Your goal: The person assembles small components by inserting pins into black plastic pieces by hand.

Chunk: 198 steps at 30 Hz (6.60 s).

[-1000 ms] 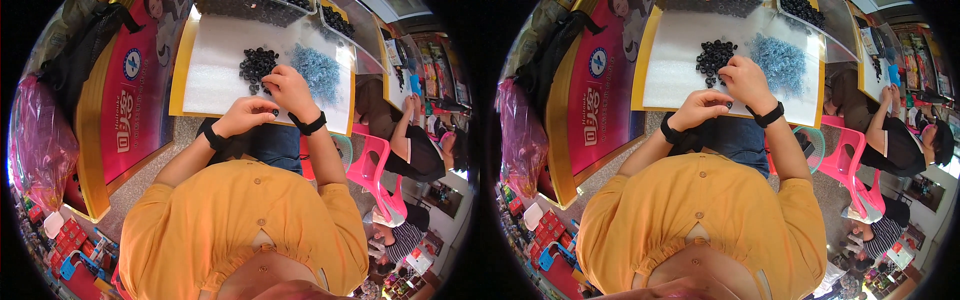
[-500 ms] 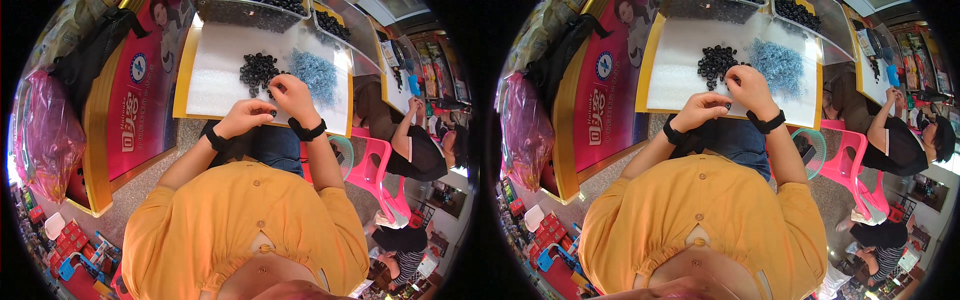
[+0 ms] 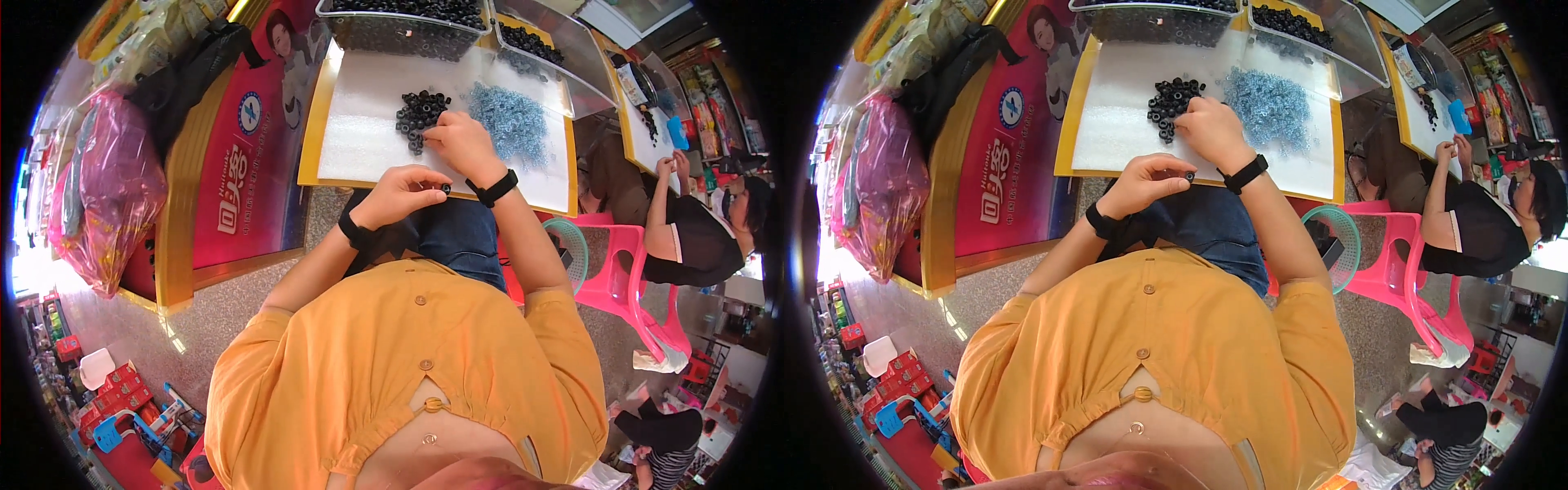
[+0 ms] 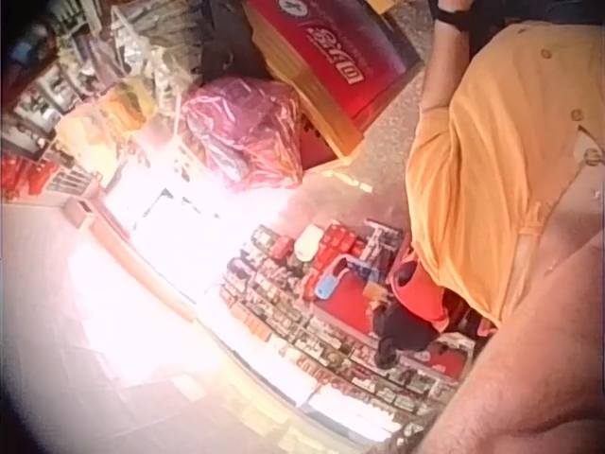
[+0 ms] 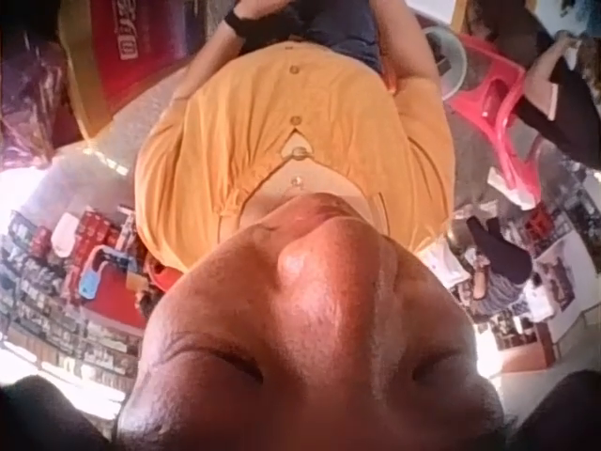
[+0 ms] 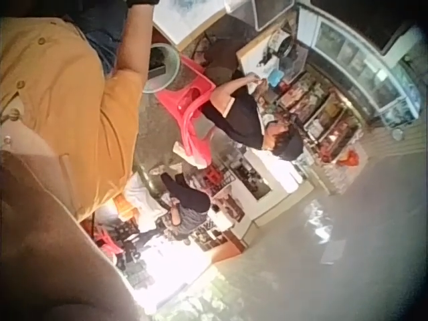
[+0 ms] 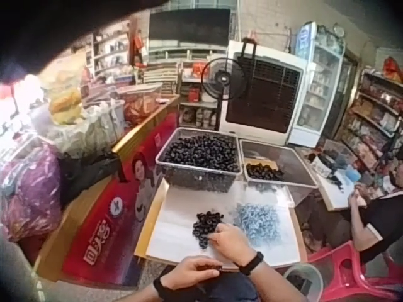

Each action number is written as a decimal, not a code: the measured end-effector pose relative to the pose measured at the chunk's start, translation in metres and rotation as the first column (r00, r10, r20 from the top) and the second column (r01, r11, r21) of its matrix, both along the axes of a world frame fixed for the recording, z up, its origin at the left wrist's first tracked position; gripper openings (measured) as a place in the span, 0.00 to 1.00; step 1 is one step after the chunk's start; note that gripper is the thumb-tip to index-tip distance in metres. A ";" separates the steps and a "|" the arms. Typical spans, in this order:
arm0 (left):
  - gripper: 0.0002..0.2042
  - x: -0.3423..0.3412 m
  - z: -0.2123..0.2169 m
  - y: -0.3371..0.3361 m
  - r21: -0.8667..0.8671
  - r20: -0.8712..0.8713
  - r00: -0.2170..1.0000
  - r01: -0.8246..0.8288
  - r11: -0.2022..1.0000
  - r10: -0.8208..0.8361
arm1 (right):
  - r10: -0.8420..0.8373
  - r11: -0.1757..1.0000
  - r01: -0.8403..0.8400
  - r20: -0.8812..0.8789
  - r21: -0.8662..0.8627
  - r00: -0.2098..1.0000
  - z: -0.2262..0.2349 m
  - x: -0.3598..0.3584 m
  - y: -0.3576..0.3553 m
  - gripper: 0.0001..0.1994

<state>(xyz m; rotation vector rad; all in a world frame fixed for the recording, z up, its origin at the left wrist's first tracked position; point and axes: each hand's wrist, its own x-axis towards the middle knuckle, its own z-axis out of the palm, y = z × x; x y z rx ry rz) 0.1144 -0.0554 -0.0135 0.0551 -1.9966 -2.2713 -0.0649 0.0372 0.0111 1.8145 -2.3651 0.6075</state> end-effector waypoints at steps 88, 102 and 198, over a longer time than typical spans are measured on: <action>0.15 0.021 0.026 0.038 0.187 0.071 0.974 -0.227 0.956 0.217 | 0.197 0.828 0.335 0.792 -0.450 0.578 0.013 0.095 0.104 0.07; 0.13 0.024 0.026 0.041 -0.268 -0.087 0.953 -0.304 0.914 0.291 | -0.040 0.888 0.209 0.382 -0.410 0.923 0.022 0.098 0.105 0.09; 0.13 0.026 0.039 0.036 -0.446 -0.317 0.941 -0.256 0.857 0.117 | 0.191 0.970 0.206 0.930 -0.129 -0.314 0.002 0.074 0.120 0.12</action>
